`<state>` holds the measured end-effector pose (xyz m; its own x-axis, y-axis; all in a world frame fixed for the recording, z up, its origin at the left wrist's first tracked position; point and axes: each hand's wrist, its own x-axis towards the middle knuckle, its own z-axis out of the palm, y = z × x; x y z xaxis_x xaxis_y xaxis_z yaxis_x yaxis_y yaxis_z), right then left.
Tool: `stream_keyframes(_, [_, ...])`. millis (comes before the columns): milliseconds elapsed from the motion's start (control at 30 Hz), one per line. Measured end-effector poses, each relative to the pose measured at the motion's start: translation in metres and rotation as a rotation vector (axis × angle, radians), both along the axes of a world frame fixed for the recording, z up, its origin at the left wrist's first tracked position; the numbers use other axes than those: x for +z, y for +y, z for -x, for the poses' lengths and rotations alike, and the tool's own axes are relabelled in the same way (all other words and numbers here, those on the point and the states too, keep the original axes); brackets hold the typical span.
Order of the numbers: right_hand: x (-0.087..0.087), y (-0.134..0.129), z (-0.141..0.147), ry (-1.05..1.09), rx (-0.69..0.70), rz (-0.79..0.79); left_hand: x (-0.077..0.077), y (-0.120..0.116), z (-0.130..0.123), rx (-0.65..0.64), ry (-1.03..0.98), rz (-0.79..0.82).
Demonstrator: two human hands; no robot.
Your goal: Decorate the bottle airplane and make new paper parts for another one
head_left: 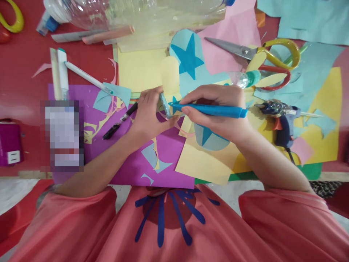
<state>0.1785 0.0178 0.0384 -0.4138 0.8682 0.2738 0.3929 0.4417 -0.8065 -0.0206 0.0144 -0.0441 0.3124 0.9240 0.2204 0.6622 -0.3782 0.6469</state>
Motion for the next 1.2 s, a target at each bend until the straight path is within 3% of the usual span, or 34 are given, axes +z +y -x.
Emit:
stream_keyframes(667, [0.000, 0.000, -0.001, 0.032, 0.011, 0.033, 0.003, 0.000, 0.001, -0.022, 0.012, -0.039])
stream_keyframes(967, [-0.002, 0.002, -0.002, 0.077, 0.050, -0.026, -0.007, 0.000, 0.000, 0.011, -0.027, -0.076])
stream_keyframes(1200, [-0.005, 0.000, -0.001, 0.135, 0.023, 0.015, 0.005, 0.001, 0.001, -0.032, -0.141, -0.033])
